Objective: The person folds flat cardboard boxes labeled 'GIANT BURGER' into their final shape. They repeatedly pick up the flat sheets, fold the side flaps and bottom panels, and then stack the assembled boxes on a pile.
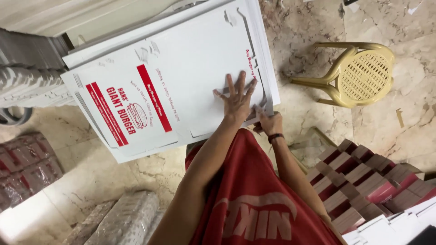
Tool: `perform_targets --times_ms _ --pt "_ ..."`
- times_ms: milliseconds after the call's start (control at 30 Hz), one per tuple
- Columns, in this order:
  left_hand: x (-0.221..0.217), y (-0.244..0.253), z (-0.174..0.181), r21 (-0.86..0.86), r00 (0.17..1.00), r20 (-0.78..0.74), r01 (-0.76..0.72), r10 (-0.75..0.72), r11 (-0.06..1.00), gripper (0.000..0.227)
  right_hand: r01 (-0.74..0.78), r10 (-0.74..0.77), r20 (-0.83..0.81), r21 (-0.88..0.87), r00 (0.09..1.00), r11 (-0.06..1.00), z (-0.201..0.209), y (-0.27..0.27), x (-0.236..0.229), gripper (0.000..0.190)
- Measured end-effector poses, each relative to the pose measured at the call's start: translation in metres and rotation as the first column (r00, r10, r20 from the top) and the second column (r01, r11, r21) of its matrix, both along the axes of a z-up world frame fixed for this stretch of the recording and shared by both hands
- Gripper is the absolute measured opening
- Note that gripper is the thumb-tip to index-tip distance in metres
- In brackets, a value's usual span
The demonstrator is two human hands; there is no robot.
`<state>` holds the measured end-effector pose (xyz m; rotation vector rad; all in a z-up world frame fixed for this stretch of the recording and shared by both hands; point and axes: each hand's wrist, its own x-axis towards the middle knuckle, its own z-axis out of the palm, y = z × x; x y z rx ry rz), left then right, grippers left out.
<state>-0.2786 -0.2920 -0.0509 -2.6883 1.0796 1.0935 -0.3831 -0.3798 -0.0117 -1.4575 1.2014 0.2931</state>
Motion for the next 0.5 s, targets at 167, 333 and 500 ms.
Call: perform_targets --times_ms 167,333,500 --pt "0.001 -0.004 0.003 0.048 1.000 0.001 -0.007 0.007 0.999 0.096 -0.165 0.181 0.075 -0.176 0.981 0.970 0.000 0.005 -0.008 0.050" --pt "-0.024 -0.005 -0.031 0.000 0.996 0.058 -0.061 0.061 0.998 0.091 -0.054 0.097 0.105 -0.352 0.990 0.935 -0.021 0.034 -0.061 0.061" --pt "-0.009 0.044 -0.020 -0.010 0.967 0.241 0.083 -0.078 0.996 0.077 -0.188 0.392 -0.053 -0.930 0.919 0.315 -0.260 0.013 -0.228 0.068"
